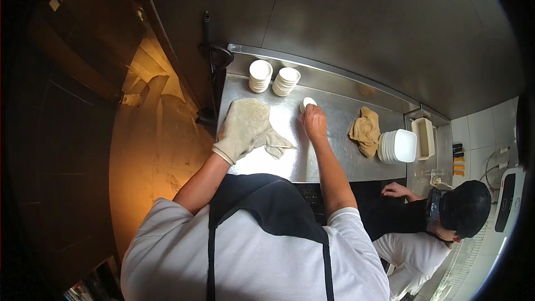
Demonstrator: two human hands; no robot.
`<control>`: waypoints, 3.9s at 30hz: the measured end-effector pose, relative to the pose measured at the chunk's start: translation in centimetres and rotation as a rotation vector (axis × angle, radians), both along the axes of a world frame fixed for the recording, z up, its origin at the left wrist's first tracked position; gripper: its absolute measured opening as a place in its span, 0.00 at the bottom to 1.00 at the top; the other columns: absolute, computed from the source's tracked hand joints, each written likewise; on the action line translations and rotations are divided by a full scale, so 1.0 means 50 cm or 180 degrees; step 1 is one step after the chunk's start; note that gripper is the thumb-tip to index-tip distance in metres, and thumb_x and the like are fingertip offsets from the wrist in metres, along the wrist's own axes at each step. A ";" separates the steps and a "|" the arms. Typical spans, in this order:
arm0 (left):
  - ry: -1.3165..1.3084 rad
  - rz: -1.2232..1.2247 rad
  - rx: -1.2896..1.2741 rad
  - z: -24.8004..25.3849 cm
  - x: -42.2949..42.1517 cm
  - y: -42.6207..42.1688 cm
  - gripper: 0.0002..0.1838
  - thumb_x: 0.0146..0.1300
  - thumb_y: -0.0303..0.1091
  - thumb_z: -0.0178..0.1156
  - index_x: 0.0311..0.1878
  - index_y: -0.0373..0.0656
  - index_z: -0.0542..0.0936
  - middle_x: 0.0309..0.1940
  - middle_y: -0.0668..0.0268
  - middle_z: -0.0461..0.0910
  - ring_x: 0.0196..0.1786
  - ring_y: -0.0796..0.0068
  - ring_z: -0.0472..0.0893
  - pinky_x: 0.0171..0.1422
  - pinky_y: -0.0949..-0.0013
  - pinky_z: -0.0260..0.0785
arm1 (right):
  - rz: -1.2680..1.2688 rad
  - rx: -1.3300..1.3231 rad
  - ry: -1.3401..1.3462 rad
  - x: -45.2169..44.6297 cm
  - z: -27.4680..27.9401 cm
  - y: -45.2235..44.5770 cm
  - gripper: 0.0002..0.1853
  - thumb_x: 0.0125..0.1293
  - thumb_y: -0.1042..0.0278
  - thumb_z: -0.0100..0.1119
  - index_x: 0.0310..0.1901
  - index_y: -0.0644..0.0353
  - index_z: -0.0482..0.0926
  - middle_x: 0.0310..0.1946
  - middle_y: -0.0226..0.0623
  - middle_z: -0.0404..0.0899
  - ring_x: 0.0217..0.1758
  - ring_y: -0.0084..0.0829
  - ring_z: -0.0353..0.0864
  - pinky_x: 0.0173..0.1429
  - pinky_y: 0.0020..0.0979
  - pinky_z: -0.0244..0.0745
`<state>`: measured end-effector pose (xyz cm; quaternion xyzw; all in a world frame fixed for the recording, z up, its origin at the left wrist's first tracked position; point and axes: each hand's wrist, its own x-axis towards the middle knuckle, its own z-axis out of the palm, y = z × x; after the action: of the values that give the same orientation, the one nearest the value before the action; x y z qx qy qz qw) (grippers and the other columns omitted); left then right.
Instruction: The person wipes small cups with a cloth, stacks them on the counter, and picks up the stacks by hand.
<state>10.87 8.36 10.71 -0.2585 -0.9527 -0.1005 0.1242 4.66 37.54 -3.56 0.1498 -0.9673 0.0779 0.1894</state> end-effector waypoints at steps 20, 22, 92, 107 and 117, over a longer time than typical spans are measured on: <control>-0.0818 0.0379 0.1348 -0.050 -0.002 0.024 0.13 0.65 0.42 0.62 0.41 0.41 0.85 0.37 0.57 0.87 0.42 0.58 0.88 0.45 0.61 0.82 | -0.0321 -0.4818 -0.1681 0.088 0.125 -0.162 0.16 0.73 0.64 0.66 0.55 0.67 0.83 0.48 0.38 0.86 0.46 0.28 0.86 0.48 0.32 0.86; -0.1107 0.0380 0.2088 -0.056 0.001 0.015 0.14 0.66 0.42 0.62 0.42 0.40 0.84 0.38 0.57 0.87 0.42 0.58 0.88 0.46 0.62 0.83 | 0.0067 -0.4139 -0.1881 0.109 0.127 -0.190 0.20 0.72 0.61 0.68 0.59 0.66 0.83 0.52 0.40 0.86 0.48 0.28 0.87 0.49 0.32 0.86; -0.0894 0.0961 0.3301 -0.187 0.021 -0.010 0.17 0.80 0.42 0.47 0.52 0.40 0.80 0.43 0.57 0.82 0.42 0.57 0.82 0.47 0.56 0.75 | -0.1045 -0.3832 -0.1653 -0.154 0.172 -0.141 0.21 0.70 0.59 0.66 0.55 0.69 0.83 0.30 0.43 0.89 0.23 0.30 0.87 0.29 0.34 0.80; -0.2809 0.1538 0.5868 -0.107 0.019 -0.022 0.19 0.75 0.47 0.57 0.52 0.40 0.81 0.41 0.67 0.80 0.37 0.79 0.79 0.39 0.72 0.74 | -0.0407 -0.0481 0.0006 0.025 0.012 -0.005 0.09 0.65 0.65 0.68 0.37 0.64 0.87 0.34 0.48 0.87 0.41 0.51 0.83 0.48 0.49 0.79; -0.3317 0.0032 0.6374 -0.176 0.011 -0.009 0.08 0.72 0.38 0.58 0.42 0.44 0.78 0.32 0.70 0.73 0.36 0.78 0.76 0.36 0.70 0.72 | -0.2103 -0.4765 -0.0840 -0.043 -0.038 0.044 0.16 0.79 0.58 0.59 0.41 0.63 0.85 0.35 0.32 0.85 0.38 0.23 0.84 0.41 0.29 0.81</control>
<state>11.41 7.90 1.91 0.0347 -0.3799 -0.9142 -0.1368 2.51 39.74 -5.43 -0.3183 -0.6680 0.6585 0.1371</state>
